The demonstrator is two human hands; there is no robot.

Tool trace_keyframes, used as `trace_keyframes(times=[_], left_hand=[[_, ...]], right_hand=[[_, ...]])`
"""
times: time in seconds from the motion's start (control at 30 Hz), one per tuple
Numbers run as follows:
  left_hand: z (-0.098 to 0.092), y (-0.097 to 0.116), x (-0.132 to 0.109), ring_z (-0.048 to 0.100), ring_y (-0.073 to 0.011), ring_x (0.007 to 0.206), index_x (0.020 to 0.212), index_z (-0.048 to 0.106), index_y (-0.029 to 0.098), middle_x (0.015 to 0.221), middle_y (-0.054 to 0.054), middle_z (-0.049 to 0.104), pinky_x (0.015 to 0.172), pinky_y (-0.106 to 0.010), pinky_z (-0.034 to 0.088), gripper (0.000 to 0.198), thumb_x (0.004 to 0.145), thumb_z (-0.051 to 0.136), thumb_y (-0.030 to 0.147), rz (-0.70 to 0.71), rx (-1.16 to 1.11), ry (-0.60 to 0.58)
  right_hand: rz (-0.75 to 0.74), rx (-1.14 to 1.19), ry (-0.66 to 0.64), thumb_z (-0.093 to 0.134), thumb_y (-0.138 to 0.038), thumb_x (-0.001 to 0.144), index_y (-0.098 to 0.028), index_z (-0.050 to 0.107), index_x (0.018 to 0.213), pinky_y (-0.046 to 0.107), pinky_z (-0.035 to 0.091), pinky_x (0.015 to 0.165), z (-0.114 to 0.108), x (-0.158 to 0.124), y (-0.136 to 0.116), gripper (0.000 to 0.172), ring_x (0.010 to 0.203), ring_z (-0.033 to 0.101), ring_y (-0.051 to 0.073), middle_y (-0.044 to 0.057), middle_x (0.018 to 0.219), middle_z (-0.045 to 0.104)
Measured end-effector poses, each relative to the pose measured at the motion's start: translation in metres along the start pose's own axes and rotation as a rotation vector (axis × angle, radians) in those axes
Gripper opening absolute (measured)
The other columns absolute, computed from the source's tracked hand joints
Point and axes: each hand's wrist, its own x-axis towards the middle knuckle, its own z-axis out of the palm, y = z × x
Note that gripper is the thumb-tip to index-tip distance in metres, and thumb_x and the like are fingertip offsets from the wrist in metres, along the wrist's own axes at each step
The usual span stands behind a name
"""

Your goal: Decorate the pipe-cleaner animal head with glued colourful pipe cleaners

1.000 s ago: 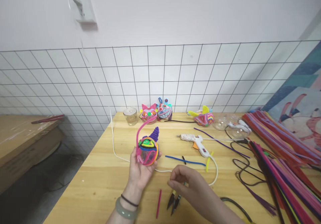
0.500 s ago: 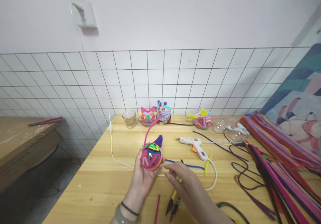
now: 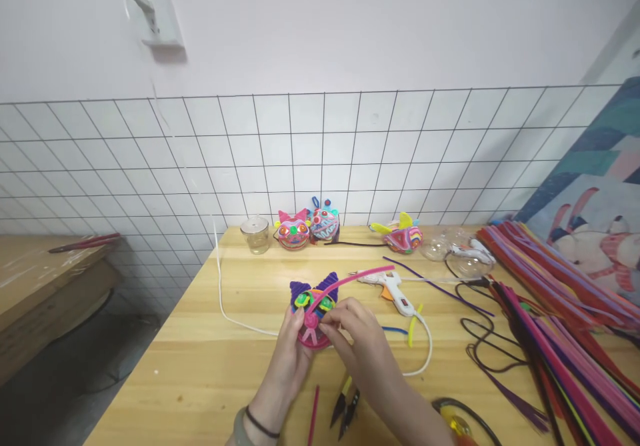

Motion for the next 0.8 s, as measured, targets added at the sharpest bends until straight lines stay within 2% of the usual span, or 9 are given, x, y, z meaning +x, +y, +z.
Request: trace_keyframes(times=[0.17, 0.27, 0.37, 0.43, 0.47, 0.57, 0.7, 0.73, 0.8], left_hand=[[-0.003, -0.001, 0.002, 0.067, -0.0174, 0.075, 0.096, 0.062, 0.017, 0.087, -0.006, 0.071, 0.064, -0.026, 0.053, 0.036, 0.069, 0.076, 0.036, 0.048, 0.028, -0.021], [-0.004, 0.001, 0.003, 0.067, -0.0206, 0.084, 0.106, 0.060, 0.019, 0.098, -0.008, 0.071, 0.072, -0.030, 0.054, 0.044, 0.070, 0.076, 0.037, 0.113, 0.058, -0.027], [-0.004, 0.002, 0.002, 0.066, -0.0231, 0.094, 0.113, 0.057, 0.022, 0.105, -0.008, 0.070, 0.084, -0.034, 0.052, 0.053, 0.065, 0.080, 0.029, 0.218, 0.113, 0.001], [-0.003, 0.002, -0.001, 0.065, -0.0256, 0.101, 0.116, 0.056, 0.023, 0.108, -0.009, 0.070, 0.091, -0.036, 0.049, 0.062, 0.060, 0.083, 0.026, 0.273, 0.151, 0.005], [-0.001, 0.001, -0.003, 0.064, -0.0270, 0.103, 0.117, 0.055, 0.023, 0.108, -0.009, 0.069, 0.093, -0.037, 0.048, 0.066, 0.057, 0.085, 0.025, 0.291, 0.168, 0.001], [0.005, 0.000, -0.012, 0.063, -0.0299, 0.105, 0.119, 0.054, 0.022, 0.109, -0.010, 0.069, 0.094, -0.040, 0.047, 0.073, 0.053, 0.086, 0.022, 0.312, 0.232, -0.016], [0.013, 0.000, -0.021, 0.063, -0.0301, 0.105, 0.126, 0.048, 0.022, 0.114, -0.011, 0.067, 0.090, -0.037, 0.050, 0.084, 0.052, 0.087, 0.022, 0.311, 0.283, -0.017], [0.014, 0.000, -0.022, 0.063, -0.0306, 0.105, 0.128, 0.046, 0.023, 0.115, -0.012, 0.066, 0.090, -0.036, 0.050, 0.087, 0.051, 0.087, 0.023, 0.296, 0.286, -0.026], [0.011, 0.000, -0.023, 0.062, -0.0317, 0.107, 0.131, 0.044, 0.023, 0.116, -0.012, 0.066, 0.090, -0.037, 0.050, 0.091, 0.052, 0.087, 0.025, 0.255, 0.283, -0.060]], right_hand=[[-0.051, -0.150, -0.029, 0.048, -0.014, 0.092, -0.019, 0.056, 0.078, 0.033, 0.040, 0.068, 0.005, -0.003, 0.002, 0.017, 0.074, 0.056, 0.020, 0.003, 0.077, 0.060], [-0.043, -0.165, -0.065, 0.048, -0.015, 0.091, -0.019, 0.055, 0.073, 0.033, 0.039, 0.067, 0.005, -0.013, 0.003, 0.020, 0.071, 0.056, 0.019, 0.003, 0.073, 0.061], [0.003, -0.042, -0.316, 0.053, -0.021, 0.088, -0.020, 0.057, 0.067, 0.030, 0.039, 0.064, -0.007, -0.024, -0.003, 0.022, 0.065, 0.056, 0.017, 0.002, 0.068, 0.062], [0.127, 0.093, -0.491, 0.051, -0.028, 0.089, -0.020, 0.054, 0.061, 0.027, 0.038, 0.058, -0.019, -0.027, -0.009, 0.030, 0.059, 0.052, 0.014, 0.001, 0.063, 0.060], [0.221, 0.155, -0.527, 0.048, -0.031, 0.090, -0.020, 0.052, 0.059, 0.026, 0.037, 0.056, -0.025, -0.027, -0.011, 0.034, 0.057, 0.050, 0.013, 0.000, 0.062, 0.058], [0.467, 0.361, -0.446, 0.049, -0.039, 0.088, -0.021, 0.049, 0.062, 0.024, 0.036, 0.053, -0.035, -0.022, -0.012, 0.032, 0.057, 0.046, 0.013, -0.003, 0.060, 0.049], [0.568, 0.646, -0.219, 0.065, -0.043, 0.075, -0.021, 0.051, 0.082, 0.027, 0.044, 0.062, -0.031, -0.017, -0.004, 0.027, 0.067, 0.054, 0.016, -0.003, 0.069, 0.053], [0.585, 0.666, -0.167, 0.070, -0.042, 0.072, -0.021, 0.052, 0.091, 0.030, 0.047, 0.068, -0.029, -0.018, -0.002, 0.034, 0.076, 0.058, 0.018, -0.001, 0.078, 0.057], [0.612, 0.700, -0.092, 0.078, -0.038, 0.064, -0.022, 0.047, 0.114, 0.036, 0.049, 0.081, -0.026, -0.019, -0.002, 0.060, 0.101, 0.058, 0.024, 0.007, 0.105, 0.061]])
